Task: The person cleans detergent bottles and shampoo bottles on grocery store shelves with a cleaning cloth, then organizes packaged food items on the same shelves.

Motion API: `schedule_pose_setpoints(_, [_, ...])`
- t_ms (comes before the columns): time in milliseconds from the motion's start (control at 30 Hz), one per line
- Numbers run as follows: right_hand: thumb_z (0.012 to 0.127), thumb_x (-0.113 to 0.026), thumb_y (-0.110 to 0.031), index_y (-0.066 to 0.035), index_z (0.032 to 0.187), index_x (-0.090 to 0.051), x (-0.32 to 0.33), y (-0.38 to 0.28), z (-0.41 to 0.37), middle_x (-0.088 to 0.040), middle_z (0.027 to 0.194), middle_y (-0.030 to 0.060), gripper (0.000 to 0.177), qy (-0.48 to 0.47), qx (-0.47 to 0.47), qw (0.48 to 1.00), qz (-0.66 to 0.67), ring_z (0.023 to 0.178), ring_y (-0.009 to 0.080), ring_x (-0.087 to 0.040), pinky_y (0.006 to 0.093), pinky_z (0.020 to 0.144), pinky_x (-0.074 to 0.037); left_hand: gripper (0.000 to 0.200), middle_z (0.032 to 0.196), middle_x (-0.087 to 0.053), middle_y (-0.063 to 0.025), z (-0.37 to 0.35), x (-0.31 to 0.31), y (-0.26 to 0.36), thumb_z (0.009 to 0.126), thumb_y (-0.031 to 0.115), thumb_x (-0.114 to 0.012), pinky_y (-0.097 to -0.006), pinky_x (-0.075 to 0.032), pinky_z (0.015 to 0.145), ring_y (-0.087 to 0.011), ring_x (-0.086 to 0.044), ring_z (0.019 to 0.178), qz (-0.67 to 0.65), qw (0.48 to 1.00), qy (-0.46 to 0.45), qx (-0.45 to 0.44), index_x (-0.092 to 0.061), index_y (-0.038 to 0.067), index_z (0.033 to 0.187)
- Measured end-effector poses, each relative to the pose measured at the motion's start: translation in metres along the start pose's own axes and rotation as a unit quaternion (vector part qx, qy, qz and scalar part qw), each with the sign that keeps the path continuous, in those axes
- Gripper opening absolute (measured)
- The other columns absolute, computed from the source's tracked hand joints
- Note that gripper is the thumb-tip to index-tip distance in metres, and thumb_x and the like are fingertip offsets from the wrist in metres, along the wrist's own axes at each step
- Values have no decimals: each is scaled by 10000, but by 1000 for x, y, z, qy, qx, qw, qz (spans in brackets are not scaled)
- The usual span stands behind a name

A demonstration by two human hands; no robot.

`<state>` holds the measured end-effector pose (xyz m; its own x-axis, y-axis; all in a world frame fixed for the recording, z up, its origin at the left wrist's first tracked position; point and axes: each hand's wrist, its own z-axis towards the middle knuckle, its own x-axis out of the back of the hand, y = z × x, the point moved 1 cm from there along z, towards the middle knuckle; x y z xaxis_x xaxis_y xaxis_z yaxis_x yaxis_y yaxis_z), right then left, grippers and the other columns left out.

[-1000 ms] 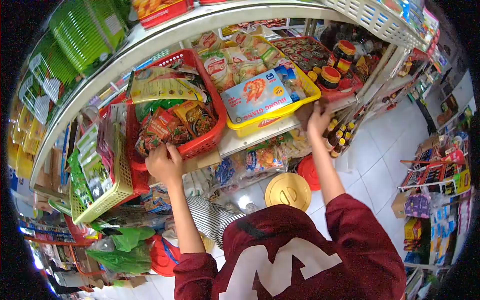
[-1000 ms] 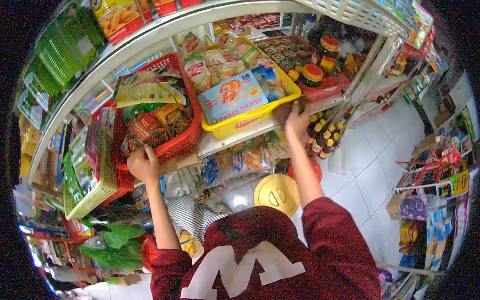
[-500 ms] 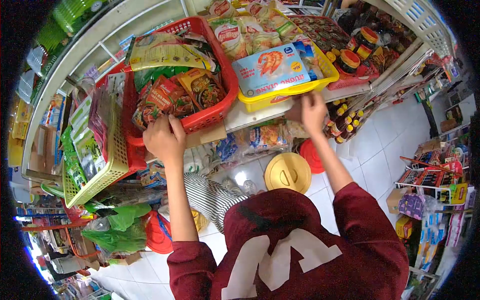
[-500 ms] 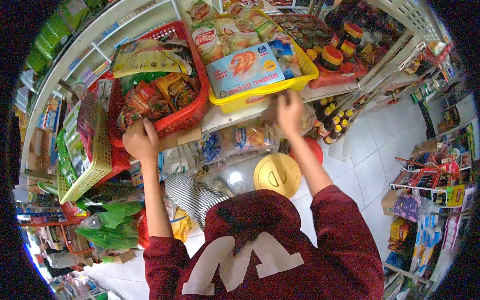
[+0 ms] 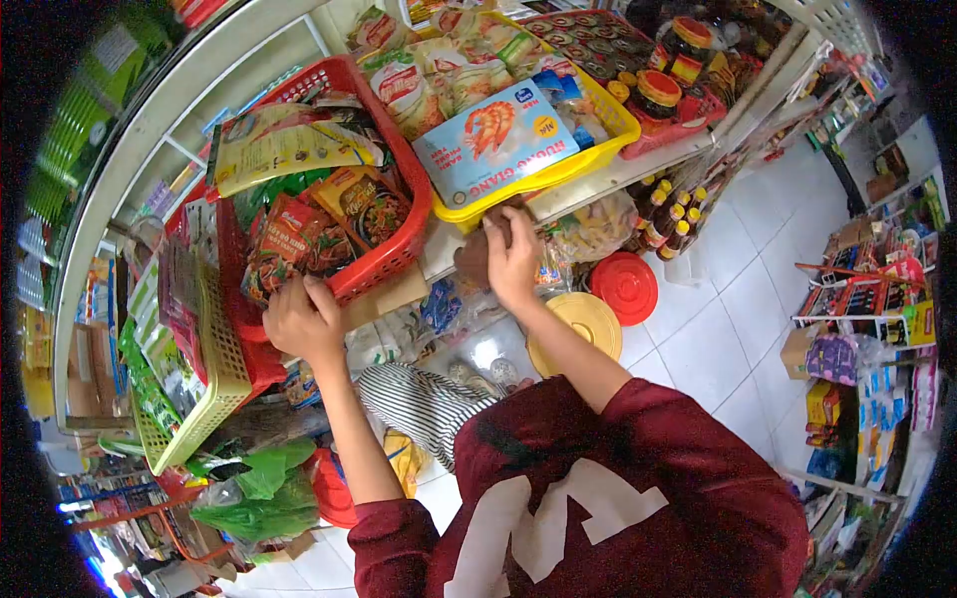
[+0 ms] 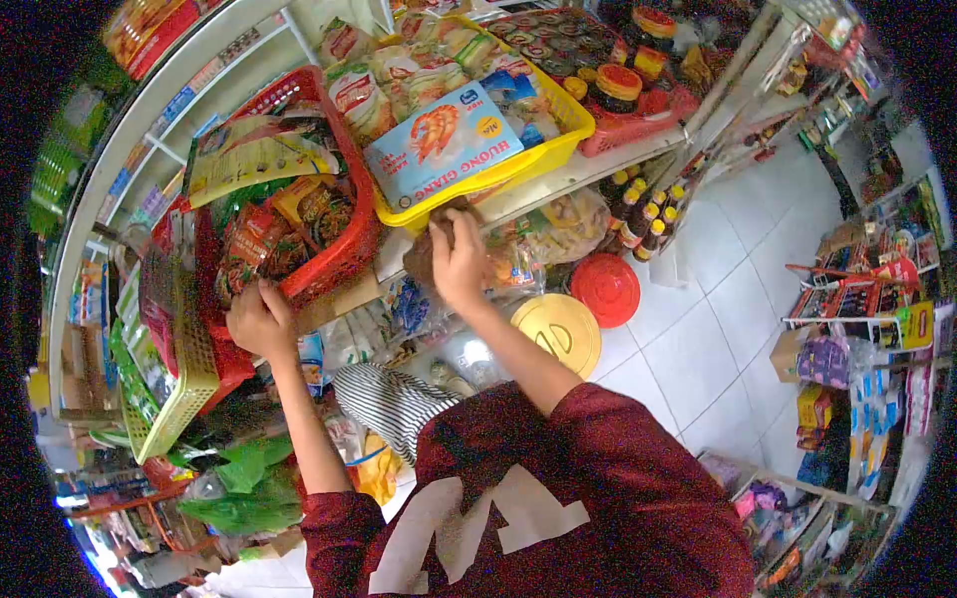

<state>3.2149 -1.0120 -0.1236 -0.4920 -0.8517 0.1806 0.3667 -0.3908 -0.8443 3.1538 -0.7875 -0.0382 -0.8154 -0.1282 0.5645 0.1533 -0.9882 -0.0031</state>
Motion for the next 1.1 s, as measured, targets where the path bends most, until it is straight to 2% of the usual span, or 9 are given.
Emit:
schedule_pose_setpoints(267, [806, -514, -158, 51, 1068, -512, 108, 77, 125, -533, 1080, 217, 335, 108, -120, 984, -78, 999, 351, -499, 375, 887, -365, 229, 689, -596, -131, -18, -19, -18, 781, 228, -502, -394, -380, 520, -288, -530, 599, 18, 999, -19, 20, -621, 52, 696])
schedule_pose_setpoints(333, [831, -489, -174, 29, 1108, -509, 94, 78, 127, -534, 1080, 227, 344, 202, -112, 965, -128, 1010, 353, -491, 369, 902, -353, 267, 613, -560, -124, -5, -12, -3, 787, 229, -492, -404, -361, 493, -293, -517, 571, -20, 996, 91, 2, -590, 50, 615])
schedule_pose_setpoints(367, [864, -443, -204, 38, 1069, -506, 74, 53, 116, -564, 1014, 203, 323, 234, -106, 966, 9, 955, 296, -524, 338, 840, -381, 280, 582, -533, -129, -9, -13, -6, 791, 230, -481, -409, -347, 485, -301, -504, 550, 14, 999, 36, 34, -580, 47, 603])
schedule_pose_setpoints(567, [866, -477, -212, 29, 1042, -495, -16, -15, -9, -545, 964, 241, 299, 26, -150, 987, 53, 912, 376, -527, 408, 797, -405, 274, 563, -492, -122, -4, -7, 1, 790, 224, -468, -398, -325, 480, -302, -475, 539, -12, 998, 53, 9, -518, 59, 577])
schedule_pose_setpoints(667, [862, -475, -168, 24, 1007, -510, -10, -3, -6, -568, 919, 179, 242, 35, -74, 997, 5, 877, 273, -539, 365, 789, -403, 273, 567, -478, -114, -7, -3, -8, 794, 209, -452, -393, -320, 485, -296, -467, 544, -36, 998, 37, -39, -496, 52, 575])
schedule_pose_setpoints(733, [859, -448, -166, 34, 987, -509, 5, 36, 24, -564, 888, 185, 245, 92, -131, 987, -15, 859, 317, -530, 383, 782, -400, 294, 565, -464, -109, -8, -7, -11, 805, 202, -421, -389, -310, 483, -291, -457, 535, -37, 997, 40, -56, -476, 38, 568])
schedule_pose_setpoints(800, [882, -396, -198, 69, 1146, -442, 31, 79, 63, -472, 1148, 261, 378, 141, -140, 978, -56, 1073, 398, -437, 411, 943, -319, 298, 564, -466, -107, -7, -10, -11, 805, 203, -415, -385, -308, 481, -286, -459, 535, -21, 998, 35, -44, -482, 35, 569])
schedule_pose_setpoints(1000, [843, -449, -123, 66, 1050, -488, 39, 48, 84, -548, 946, 268, 284, 223, -118, 965, -75, 915, 403, -508, 428, 796, -388, 304, 543, -449, -105, -9, -13, -6, 800, 194, -413, -375, -301, 474, -279, -441, 517, -33, 995, 87, -32, -468, 39, 544])
schedule_pose_setpoints(1100, [826, -477, -128, 33, 951, -528, 9, 16, 29, -559, 894, 236, 211, 114, -119, 986, -8, 847, 399, -518, 431, 751, -394, 301, 544, -435, -111, -6, -15, -7, 803, 190, -414, -375, -298, 476, -286, -430, 518, -40, 992, 113, -51, -453, 43, 543])
